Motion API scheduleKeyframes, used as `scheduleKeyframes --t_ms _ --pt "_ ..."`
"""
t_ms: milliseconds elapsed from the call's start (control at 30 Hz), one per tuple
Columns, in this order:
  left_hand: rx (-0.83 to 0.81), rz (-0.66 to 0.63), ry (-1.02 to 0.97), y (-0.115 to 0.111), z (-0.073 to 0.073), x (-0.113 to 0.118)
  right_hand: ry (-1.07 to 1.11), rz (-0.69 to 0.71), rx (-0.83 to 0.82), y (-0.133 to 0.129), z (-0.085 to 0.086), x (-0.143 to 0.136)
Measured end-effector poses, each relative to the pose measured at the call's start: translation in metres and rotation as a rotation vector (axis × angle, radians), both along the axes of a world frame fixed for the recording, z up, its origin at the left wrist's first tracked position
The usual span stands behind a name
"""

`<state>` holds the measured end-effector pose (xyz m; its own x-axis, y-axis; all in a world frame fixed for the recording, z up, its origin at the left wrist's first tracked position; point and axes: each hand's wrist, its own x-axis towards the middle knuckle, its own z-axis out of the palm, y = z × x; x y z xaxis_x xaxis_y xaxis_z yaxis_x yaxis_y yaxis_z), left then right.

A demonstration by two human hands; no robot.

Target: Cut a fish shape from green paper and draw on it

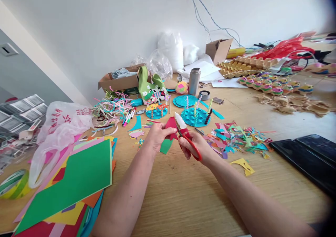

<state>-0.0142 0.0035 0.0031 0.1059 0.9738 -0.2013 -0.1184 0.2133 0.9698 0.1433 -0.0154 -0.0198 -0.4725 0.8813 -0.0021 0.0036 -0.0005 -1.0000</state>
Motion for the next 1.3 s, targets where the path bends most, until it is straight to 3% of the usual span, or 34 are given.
scheduleKeyframes --t_ms 600,1300 --pt "0.0 0.052 -0.048 -0.0021 0.0041 0.0018 0.022 -0.047 -0.096 0.0005 -0.0027 -0.0017" --pt "0.013 0.012 -0.067 -0.0031 0.0037 0.0021 -0.006 -0.03 -0.027 -0.0019 0.0024 -0.0027"
